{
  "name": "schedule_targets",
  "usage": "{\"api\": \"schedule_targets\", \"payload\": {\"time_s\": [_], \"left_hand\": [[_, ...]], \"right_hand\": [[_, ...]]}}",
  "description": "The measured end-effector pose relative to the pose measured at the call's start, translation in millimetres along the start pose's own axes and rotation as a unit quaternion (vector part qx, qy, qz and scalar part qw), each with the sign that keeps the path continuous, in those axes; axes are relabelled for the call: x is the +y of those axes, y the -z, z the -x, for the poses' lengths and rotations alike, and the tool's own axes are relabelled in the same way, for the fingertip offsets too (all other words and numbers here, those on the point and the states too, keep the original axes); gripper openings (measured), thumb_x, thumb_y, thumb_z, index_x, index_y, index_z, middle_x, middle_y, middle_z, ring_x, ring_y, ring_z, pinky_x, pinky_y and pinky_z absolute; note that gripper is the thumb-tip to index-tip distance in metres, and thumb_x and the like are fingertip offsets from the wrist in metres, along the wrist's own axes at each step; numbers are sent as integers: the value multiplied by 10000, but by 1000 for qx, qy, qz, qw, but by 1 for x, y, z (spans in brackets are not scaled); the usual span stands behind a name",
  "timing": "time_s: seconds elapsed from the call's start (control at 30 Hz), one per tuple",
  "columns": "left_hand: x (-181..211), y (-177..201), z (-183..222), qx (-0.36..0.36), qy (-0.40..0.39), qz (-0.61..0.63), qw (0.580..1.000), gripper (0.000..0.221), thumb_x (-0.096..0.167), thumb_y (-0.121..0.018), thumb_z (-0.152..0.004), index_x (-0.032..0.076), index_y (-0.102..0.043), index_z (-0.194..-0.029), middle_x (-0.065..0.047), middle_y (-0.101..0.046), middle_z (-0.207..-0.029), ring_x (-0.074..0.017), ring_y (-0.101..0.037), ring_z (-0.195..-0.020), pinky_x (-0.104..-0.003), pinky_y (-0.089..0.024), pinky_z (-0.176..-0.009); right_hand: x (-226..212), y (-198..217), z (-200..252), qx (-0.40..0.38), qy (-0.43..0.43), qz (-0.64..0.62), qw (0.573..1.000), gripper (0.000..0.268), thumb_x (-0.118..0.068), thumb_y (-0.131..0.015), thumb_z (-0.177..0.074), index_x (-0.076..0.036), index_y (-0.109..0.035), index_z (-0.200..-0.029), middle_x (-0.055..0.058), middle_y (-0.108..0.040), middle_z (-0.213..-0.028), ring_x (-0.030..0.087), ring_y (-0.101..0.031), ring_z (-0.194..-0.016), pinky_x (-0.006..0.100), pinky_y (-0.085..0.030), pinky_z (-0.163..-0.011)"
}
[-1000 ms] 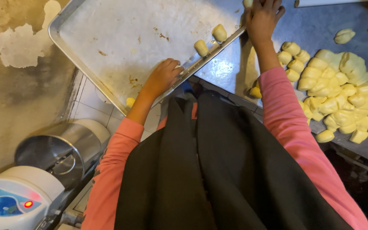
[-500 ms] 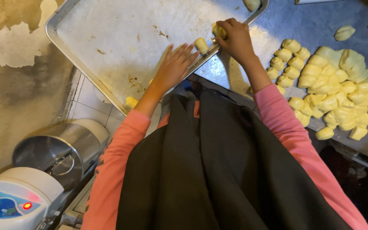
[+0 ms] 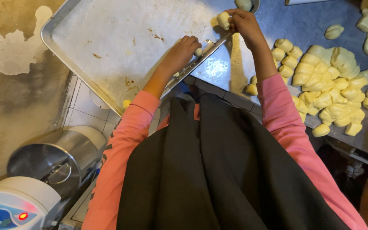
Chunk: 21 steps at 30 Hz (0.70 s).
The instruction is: Shaping and arranging pieces of bread dough onto a baking tray on a bakery workbench.
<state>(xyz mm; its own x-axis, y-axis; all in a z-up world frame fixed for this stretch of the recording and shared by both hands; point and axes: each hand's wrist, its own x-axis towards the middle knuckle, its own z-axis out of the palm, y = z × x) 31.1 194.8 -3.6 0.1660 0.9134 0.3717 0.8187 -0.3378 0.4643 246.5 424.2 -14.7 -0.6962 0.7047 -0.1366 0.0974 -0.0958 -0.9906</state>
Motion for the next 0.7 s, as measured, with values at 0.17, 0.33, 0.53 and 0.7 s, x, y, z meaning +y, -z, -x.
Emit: {"api": "schedule_targets", "payload": {"time_s": [0.17, 0.33, 0.53, 0.7], "left_hand": [[8, 7, -4, 10, -11, -10, 1000, 353, -40, -642, -867, 49, -666, -1207, -70, -620, -1222, -280, -572, -1180, -394, -481, -1018], [8, 1, -2, -26, -3, -23, 999, 407, -11, -623, -878, 51, -662, -1278, -73, -625, -1260, -271, -574, -1219, -389, -481, -1051], [-5, -27, 10, -61, -17, -123, 990, 532, 28, -501, -990, 91, -520, -1518, -99, -489, -1564, -279, -440, -1450, -405, -347, -1224], [0, -26, 9, -93, 23, -123, 988, 572, 63, -455, -1053, 159, -378, -1611, -64, -308, -1689, -252, -305, -1551, -418, -232, -1273]], "right_hand": [[17, -5, 1, 28, 127, 143, 981, 314, -75, -627, -1025, -25, -703, -1325, 27, -675, -951, 126, -647, -832, 265, -560, -758], [-5, -38, 27, 85, 276, 372, 882, 349, -44, -726, -968, -46, -699, -1315, 126, -690, -1129, 255, -689, -967, 320, -584, -839], [-9, -47, 42, 112, 297, 479, 818, 404, -77, -793, -897, -58, -726, -1296, 115, -710, -1134, 336, -634, -1010, 440, -425, -935], [-8, -45, 41, 107, 280, 463, 834, 392, -76, -781, -938, -56, -713, -1324, 113, -704, -1140, 325, -626, -1012, 442, -436, -949]]}}
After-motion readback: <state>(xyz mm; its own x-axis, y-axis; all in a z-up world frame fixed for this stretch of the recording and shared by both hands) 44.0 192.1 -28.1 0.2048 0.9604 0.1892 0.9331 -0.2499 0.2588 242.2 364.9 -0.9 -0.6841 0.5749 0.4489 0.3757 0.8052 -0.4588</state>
